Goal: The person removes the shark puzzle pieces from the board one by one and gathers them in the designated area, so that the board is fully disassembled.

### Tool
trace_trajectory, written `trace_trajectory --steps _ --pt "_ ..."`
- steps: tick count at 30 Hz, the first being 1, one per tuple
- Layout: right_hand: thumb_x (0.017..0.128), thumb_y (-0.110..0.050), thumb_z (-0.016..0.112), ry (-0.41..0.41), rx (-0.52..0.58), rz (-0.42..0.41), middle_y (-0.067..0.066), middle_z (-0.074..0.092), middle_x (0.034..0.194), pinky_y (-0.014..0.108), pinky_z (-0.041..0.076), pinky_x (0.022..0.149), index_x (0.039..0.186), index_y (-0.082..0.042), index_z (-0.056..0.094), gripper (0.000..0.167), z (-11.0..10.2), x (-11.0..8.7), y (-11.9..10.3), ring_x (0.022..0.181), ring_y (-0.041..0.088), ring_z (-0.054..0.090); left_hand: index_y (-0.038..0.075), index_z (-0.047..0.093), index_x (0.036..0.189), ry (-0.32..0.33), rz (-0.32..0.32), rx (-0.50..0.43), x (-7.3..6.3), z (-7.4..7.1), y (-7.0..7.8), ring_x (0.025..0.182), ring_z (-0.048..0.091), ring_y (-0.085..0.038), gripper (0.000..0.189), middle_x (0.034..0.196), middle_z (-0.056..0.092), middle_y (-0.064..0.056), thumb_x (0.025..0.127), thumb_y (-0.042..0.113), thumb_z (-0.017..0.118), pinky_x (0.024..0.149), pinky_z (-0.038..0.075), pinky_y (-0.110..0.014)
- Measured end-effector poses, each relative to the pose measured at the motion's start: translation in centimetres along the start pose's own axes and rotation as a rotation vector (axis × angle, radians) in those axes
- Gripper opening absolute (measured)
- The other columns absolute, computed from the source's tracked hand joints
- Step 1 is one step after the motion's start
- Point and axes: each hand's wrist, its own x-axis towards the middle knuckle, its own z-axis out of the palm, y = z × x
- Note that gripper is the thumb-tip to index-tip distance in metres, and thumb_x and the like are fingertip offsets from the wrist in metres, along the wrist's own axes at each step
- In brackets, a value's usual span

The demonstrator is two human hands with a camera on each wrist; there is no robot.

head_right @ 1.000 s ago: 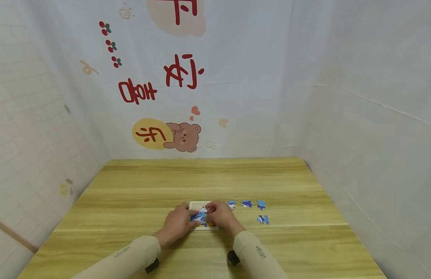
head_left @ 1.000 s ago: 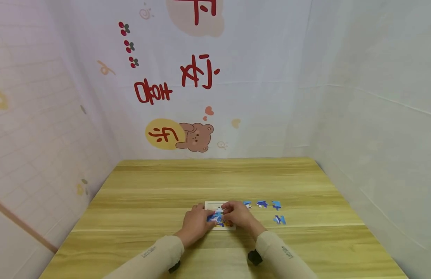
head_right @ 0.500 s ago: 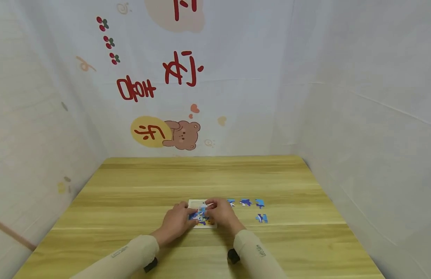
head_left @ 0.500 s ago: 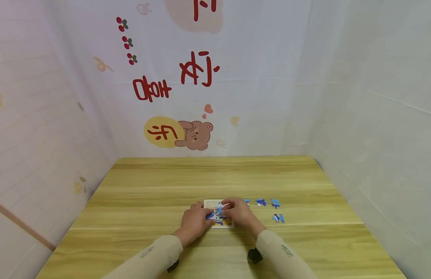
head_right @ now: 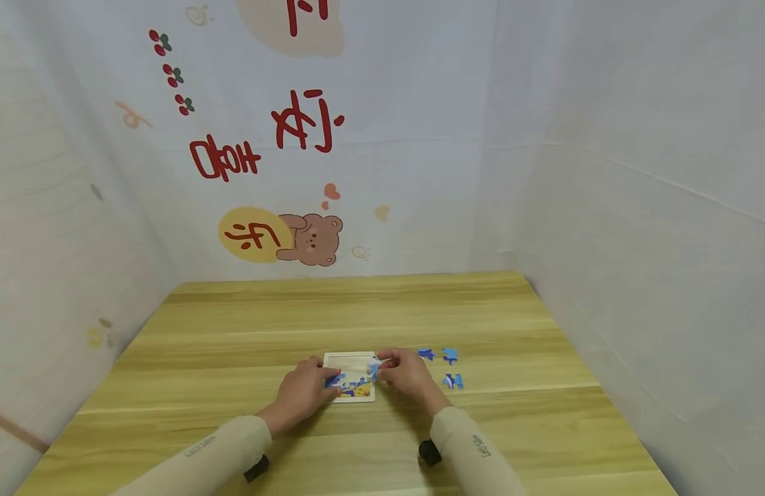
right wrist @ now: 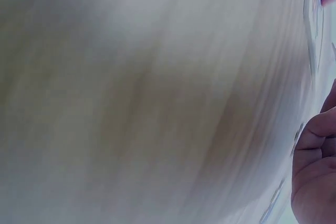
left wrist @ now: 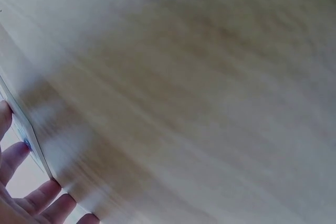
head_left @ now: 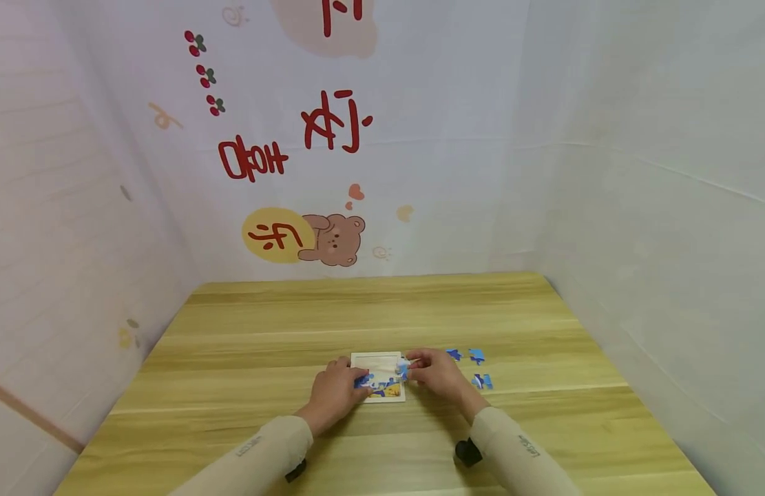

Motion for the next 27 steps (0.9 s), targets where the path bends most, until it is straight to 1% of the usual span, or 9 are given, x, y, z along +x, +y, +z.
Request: trace_trajectory --steps 4,10,14,18,27 --pt "0.086 -0.001 0.07 0.019 -0.013 0.01 0.006 0.066 0.09 0.029 0.05 0.062 0.115 0.001 0.065 0.03 -1.0 -0.6 0.2 0.074 0.017 0.06 0.013 0.074 0.114 0.009 0.0 0.001 -0.1 -0.1 -0.3 0.097 0.058 -0.033 0.038 0.116 0.06 -0.017 0.084 0.037 0.075 0.073 0.048 -0.051" --pt "0.085 -0.002 0.071 0.037 -0.029 0.022 0.006 0.066 0.089 0.029 0.051 0.061 0.114 0.002 0.065 0.03 -2.5 -1.7 0.8 0.072 0.017 0.059 0.014 0.074 0.113 0.006 -0.006 0.005 -0.3 0.1 -0.7 0.096 0.058 -0.031 0.038 0.113 0.061 -0.016 0.083 0.038 0.076 0.073 0.049 -0.05" --pt "0.085 -0.001 0.072 0.064 -0.03 0.024 0.007 0.066 0.09 0.03 0.052 0.062 0.115 0.005 0.064 0.032 -3.8 -2.3 1.4 0.074 0.016 0.059 0.014 0.074 0.113 0.011 -0.009 0.002 -0.4 0.1 -0.8 0.095 0.058 -0.031 0.039 0.112 0.06 -0.015 0.083 0.038 0.076 0.072 0.049 -0.05" --pt "0.085 0.0 0.071 0.088 -0.056 0.022 0.007 0.067 0.089 0.029 0.052 0.062 0.114 0.006 0.065 0.03 -5.0 -2.9 2.0 0.075 0.015 0.059 0.013 0.074 0.114 0.006 -0.011 -0.003 -0.4 0.0 -0.7 0.096 0.058 -0.032 0.039 0.114 0.06 -0.016 0.083 0.037 0.076 0.074 0.048 -0.051" --pt "0.083 0.0 0.072 0.086 -0.123 0.002 0.006 0.067 0.086 0.024 0.049 0.062 0.108 0.006 0.066 0.027 -6.8 -3.9 2.9 0.077 0.015 0.058 0.014 0.074 0.115 -0.012 -0.02 0.003 -0.3 -0.1 -0.1 0.097 0.057 -0.031 0.04 0.114 0.06 -0.015 0.083 0.038 0.076 0.076 0.048 -0.051"
